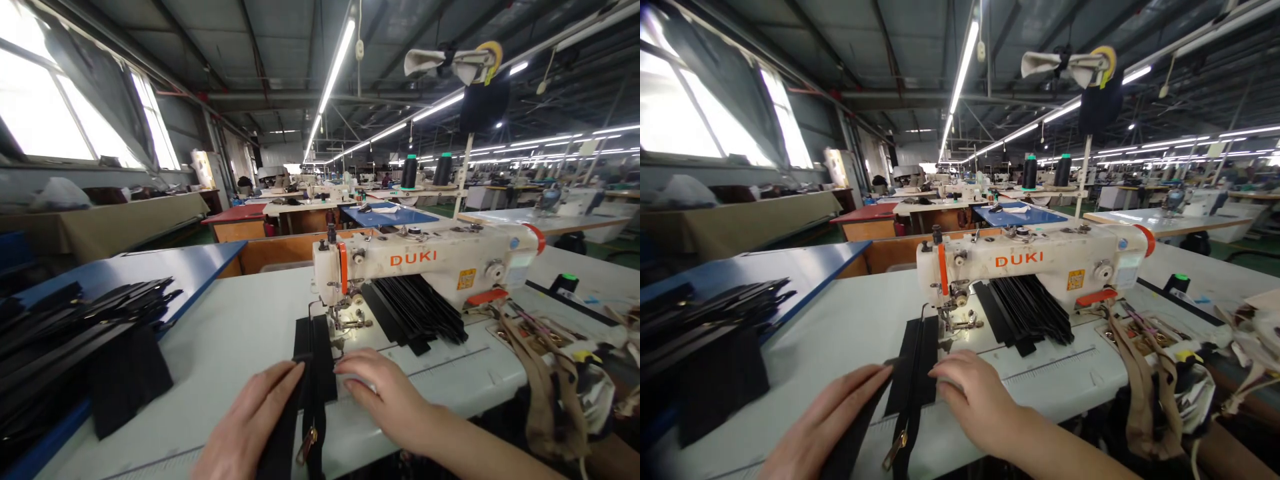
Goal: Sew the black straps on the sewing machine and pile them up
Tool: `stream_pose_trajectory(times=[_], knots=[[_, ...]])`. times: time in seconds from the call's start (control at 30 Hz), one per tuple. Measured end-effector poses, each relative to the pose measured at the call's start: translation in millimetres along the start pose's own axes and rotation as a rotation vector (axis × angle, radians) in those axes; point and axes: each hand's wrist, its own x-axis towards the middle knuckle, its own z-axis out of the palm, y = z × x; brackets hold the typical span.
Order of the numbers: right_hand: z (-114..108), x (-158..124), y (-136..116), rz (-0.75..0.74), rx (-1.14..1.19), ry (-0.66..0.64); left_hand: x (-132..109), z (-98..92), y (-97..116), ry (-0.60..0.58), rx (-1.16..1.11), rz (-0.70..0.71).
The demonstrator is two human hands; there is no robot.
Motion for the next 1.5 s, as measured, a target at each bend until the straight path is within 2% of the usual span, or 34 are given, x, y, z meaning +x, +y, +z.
stream_pose_trajectory(times=[0.1,0.17,0.27,0.37,0.53,0.67,0.83,0.97,1.07,1.2,1.33,1.4,1.5], knots=[[3,5,9,-0.140,-0.248,-0.268,33,8.0,-23,-0.025,0.169,0.041],[9,9,15,-0.189,-0.355,-0.382,58,19.2,-37,-0.098,0.273,0.081],[23,15,25,-0.285,-0.527,-0.390,88,38.5,-53,-0.206,0.321,0.102],[33,20,27,-0.415,-0.687,-0.353,101,52.1,-63,-0.315,0.352,0.107],[30,26,20,-0.513,-0.759,-0.363,96,55.4,-63,-0.424,0.401,0.093],[27,32,24,-0.480,-0.747,-0.418,88,57.4,-61,-0.447,0.408,0.068],[26,38,35,-0.463,-0.690,-0.397,83,64.4,-65,-0.447,0.417,0.029],[15,40,26,-0.375,-0.591,-0.452,82,66.7,-66,-0.450,0.425,-0.012],[8,39,19,-0.382,-0.580,-0.486,82,66.3,-63,-0.466,0.418,-0.027],[15,35,22,-0.492,-0.744,-0.449,82,64.5,-59,-0.475,0.403,-0.030],[22,34,25,-0.568,-0.793,-0.424,82,64.9,-60,-0.470,0.383,-0.025],[23,36,28,-0.579,-0.794,-0.405,82,66.4,-62,-0.462,0.377,-0.022],[25,45,37,-0.518,-0.808,-0.372,82,67.9,-65,-0.451,0.371,-0.022]])
